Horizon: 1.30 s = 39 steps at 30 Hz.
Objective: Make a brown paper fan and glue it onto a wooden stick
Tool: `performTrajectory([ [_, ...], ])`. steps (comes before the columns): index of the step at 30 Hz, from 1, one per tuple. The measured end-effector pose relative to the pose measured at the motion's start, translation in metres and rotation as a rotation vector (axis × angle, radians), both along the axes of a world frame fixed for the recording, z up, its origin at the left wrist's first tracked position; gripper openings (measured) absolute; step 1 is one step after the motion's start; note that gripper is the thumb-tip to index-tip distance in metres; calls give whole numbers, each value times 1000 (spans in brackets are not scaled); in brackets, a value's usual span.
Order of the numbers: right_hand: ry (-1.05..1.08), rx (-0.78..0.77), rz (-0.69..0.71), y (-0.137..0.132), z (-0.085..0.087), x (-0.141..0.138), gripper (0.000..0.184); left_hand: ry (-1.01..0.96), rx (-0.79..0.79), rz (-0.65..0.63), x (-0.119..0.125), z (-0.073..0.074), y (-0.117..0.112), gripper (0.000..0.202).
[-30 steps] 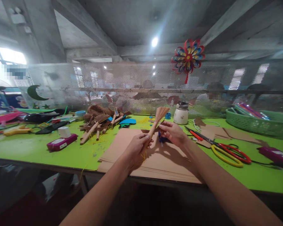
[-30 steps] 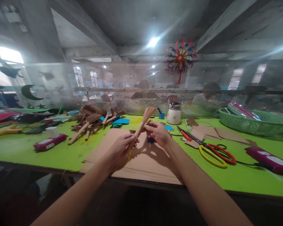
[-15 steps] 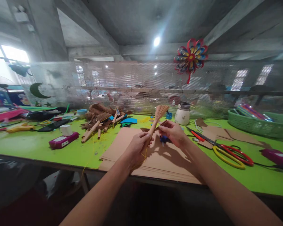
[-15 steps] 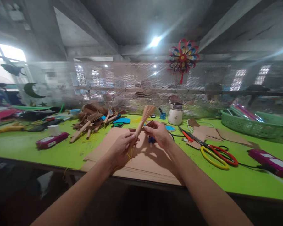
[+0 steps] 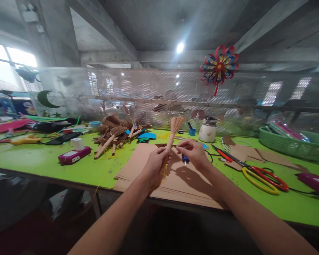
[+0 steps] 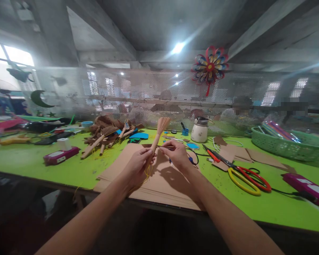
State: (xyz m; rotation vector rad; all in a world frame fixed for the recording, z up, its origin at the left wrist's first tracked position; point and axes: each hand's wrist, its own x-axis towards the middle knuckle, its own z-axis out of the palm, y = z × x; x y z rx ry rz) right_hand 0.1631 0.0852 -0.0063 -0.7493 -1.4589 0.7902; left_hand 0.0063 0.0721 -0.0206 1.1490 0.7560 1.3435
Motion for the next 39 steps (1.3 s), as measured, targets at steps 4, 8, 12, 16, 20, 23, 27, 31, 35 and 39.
performTrajectory([
  [4, -44, 51, -43, 0, -3, -3, 20, -15, 5, 23, 0, -2, 2, 21],
  [8, -101, 116, -88, 0, -6, -4, 15, -35, 28, 10, 0, -1, 1, 21],
  [12, -111, 131, -93, -2, -8, -7, 14, -41, 11, 25, 1, 2, -2, 16],
  [16, -136, 137, -68, -6, -6, -11, 13, -47, -29, 58, 2, 3, -4, 14],
  [20, -190, 170, -67, -8, -6, -12, 15, -45, -22, 66, 2, 2, -3, 16],
  [23, -219, 196, -74, -8, -6, -11, 18, -38, -9, 67, 2, 0, -1, 20],
  [27, -252, 232, -99, -10, -5, -12, 18, -30, 10, 61, 1, -2, 2, 24],
  [31, -272, 242, -106, -12, -3, -13, 17, -10, 41, 58, 0, -3, 4, 25],
  [35, -284, 240, -75, -11, -4, -14, 18, -11, 54, 72, 0, -4, 5, 25],
  [39, -257, 214, -41, -11, -5, -15, 19, -3, 60, 84, 2, -5, 5, 24],
])
